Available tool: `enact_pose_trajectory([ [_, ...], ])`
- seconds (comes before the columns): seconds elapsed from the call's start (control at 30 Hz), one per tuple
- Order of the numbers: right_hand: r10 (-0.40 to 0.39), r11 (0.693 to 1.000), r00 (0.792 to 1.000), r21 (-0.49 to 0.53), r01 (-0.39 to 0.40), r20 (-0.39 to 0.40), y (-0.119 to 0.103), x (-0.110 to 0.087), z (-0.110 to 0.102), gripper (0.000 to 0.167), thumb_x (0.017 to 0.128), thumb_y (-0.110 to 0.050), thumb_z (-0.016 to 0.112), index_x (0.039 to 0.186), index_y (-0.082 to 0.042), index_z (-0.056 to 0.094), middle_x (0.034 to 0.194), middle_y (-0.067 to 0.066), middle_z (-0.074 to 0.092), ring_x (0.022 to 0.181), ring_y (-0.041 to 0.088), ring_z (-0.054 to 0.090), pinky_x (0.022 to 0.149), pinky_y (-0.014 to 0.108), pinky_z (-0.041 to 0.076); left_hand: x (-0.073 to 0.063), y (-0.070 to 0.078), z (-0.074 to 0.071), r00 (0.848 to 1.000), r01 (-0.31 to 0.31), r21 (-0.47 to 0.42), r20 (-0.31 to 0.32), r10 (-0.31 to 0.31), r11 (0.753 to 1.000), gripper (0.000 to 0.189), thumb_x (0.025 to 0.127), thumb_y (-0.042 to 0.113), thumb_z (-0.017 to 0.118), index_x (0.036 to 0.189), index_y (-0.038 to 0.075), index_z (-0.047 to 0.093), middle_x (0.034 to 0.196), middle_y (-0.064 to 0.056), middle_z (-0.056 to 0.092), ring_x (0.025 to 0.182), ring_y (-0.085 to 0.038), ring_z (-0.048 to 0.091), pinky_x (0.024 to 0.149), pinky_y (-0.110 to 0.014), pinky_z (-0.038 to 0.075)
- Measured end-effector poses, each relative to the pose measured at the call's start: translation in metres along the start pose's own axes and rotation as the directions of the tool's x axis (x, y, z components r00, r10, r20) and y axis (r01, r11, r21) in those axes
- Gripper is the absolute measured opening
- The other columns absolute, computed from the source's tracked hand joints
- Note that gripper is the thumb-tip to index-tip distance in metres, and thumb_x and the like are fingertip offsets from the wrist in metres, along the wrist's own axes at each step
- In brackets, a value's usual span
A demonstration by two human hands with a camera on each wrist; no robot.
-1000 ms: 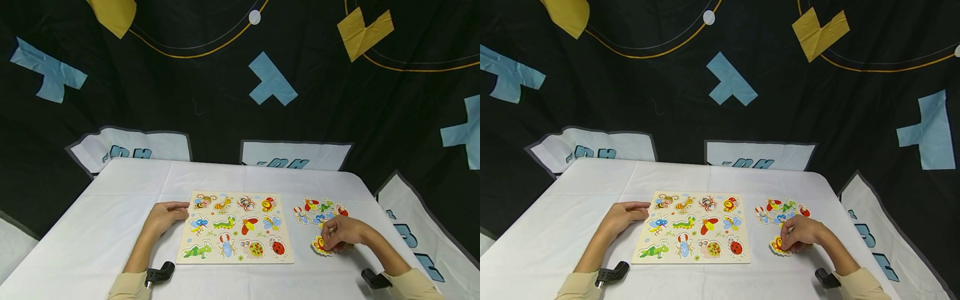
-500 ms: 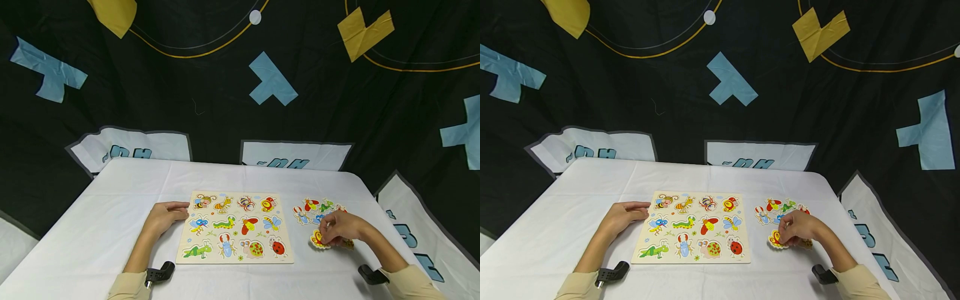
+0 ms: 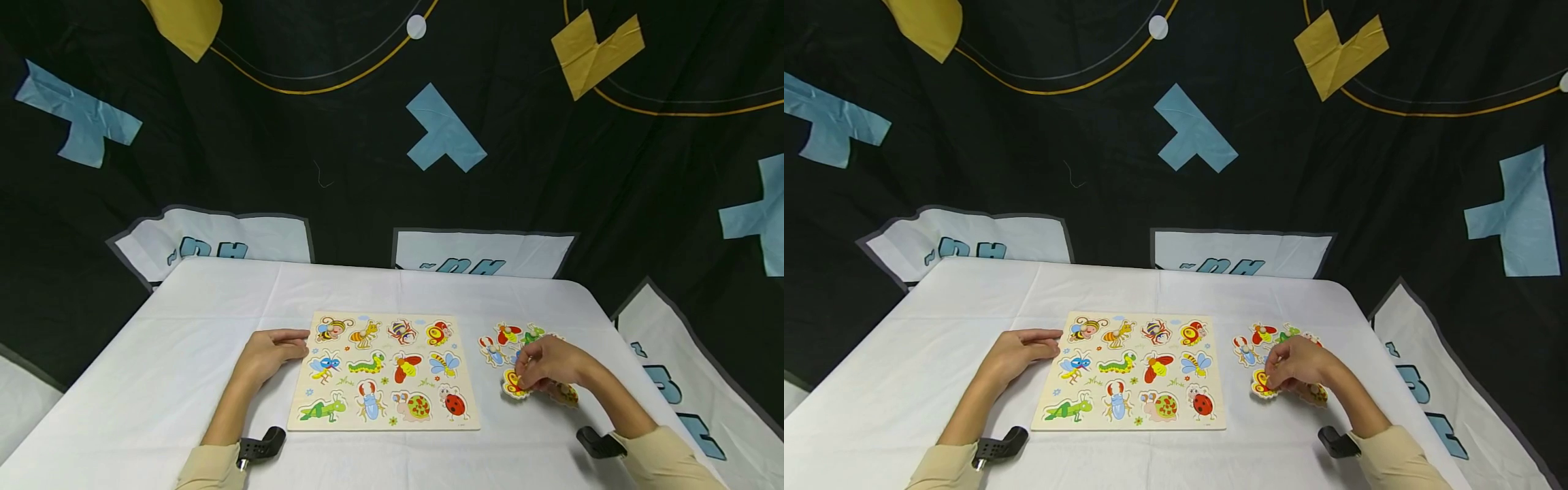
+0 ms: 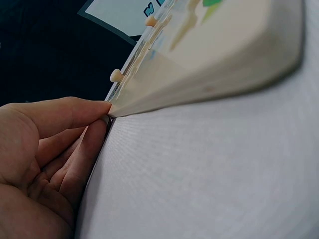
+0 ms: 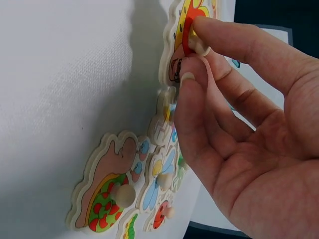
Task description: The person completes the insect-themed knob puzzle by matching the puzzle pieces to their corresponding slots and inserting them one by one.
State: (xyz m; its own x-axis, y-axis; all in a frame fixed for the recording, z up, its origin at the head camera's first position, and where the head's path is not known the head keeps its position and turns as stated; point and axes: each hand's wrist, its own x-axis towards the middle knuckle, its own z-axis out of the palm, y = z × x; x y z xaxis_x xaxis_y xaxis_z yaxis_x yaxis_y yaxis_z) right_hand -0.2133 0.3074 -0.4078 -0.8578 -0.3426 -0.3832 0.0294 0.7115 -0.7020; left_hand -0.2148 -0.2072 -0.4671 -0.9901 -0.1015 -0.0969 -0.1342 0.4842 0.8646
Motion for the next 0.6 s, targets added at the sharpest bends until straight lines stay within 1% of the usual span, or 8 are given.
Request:
enact_pose_trajectory([
  [0.17, 0.002, 1.0, 1.0, -0.024, -0.003, -0.02, -0.003, 0.003, 0.001, 0.018, 0.079, -0.01, 0.081, 0.091, -0.003, 0.07, 0.075, 0.003, 0.067, 0.066, 0.018, 0.058, 0.062, 0.034, 0.051, 0.0, 0.0, 0.0, 1.0, 0.003, 0.002, 0.0, -0.003, 1.0, 0.038, 0.085, 0.02, 0.079, 0.122, 0.011, 0.075, 0.097, 0.0, 0.077, 0.097, -0.012, 0.063, 0.089, -0.03, 0.043],
  [0.27, -0.013, 1.0, 1.0, -0.01, 0.013, -0.021, -0.005, 0.005, 0.002, 0.018, 0.079, -0.009, 0.081, 0.092, -0.002, 0.07, 0.077, 0.005, 0.068, 0.067, 0.018, 0.059, 0.064, 0.034, 0.052, 0.0, 0.0, 0.0, 1.0, 0.006, 0.004, 0.0, -0.006, 1.0, 0.038, 0.085, 0.02, 0.079, 0.122, 0.011, 0.075, 0.096, 0.0, 0.077, 0.097, -0.012, 0.062, 0.088, -0.03, 0.043],
  [0.4, -0.024, 1.0, 0.999, -0.001, 0.024, -0.026, -0.008, 0.008, 0.002, 0.018, 0.079, -0.008, 0.081, 0.092, -0.001, 0.071, 0.081, 0.006, 0.07, 0.07, 0.018, 0.06, 0.065, 0.033, 0.054, 0.0, 0.0, 0.0, 1.0, 0.006, 0.006, -0.001, -0.006, 1.0, 0.038, 0.085, 0.021, 0.079, 0.122, 0.012, 0.075, 0.097, 0.001, 0.077, 0.099, -0.013, 0.063, 0.091, -0.032, 0.042],
  [0.6, -0.002, 1.0, 0.999, 0.004, 0.002, -0.037, -0.011, 0.013, 0.003, 0.019, 0.078, -0.007, 0.082, 0.092, -0.001, 0.071, 0.083, 0.005, 0.071, 0.073, 0.018, 0.062, 0.068, 0.032, 0.055, 0.0, 0.0, 0.0, 1.0, -0.003, 0.01, -0.007, 0.003, 1.0, 0.037, 0.086, 0.021, 0.079, 0.121, 0.012, 0.076, 0.099, 0.0, 0.078, 0.102, -0.013, 0.063, 0.095, -0.033, 0.042],
])
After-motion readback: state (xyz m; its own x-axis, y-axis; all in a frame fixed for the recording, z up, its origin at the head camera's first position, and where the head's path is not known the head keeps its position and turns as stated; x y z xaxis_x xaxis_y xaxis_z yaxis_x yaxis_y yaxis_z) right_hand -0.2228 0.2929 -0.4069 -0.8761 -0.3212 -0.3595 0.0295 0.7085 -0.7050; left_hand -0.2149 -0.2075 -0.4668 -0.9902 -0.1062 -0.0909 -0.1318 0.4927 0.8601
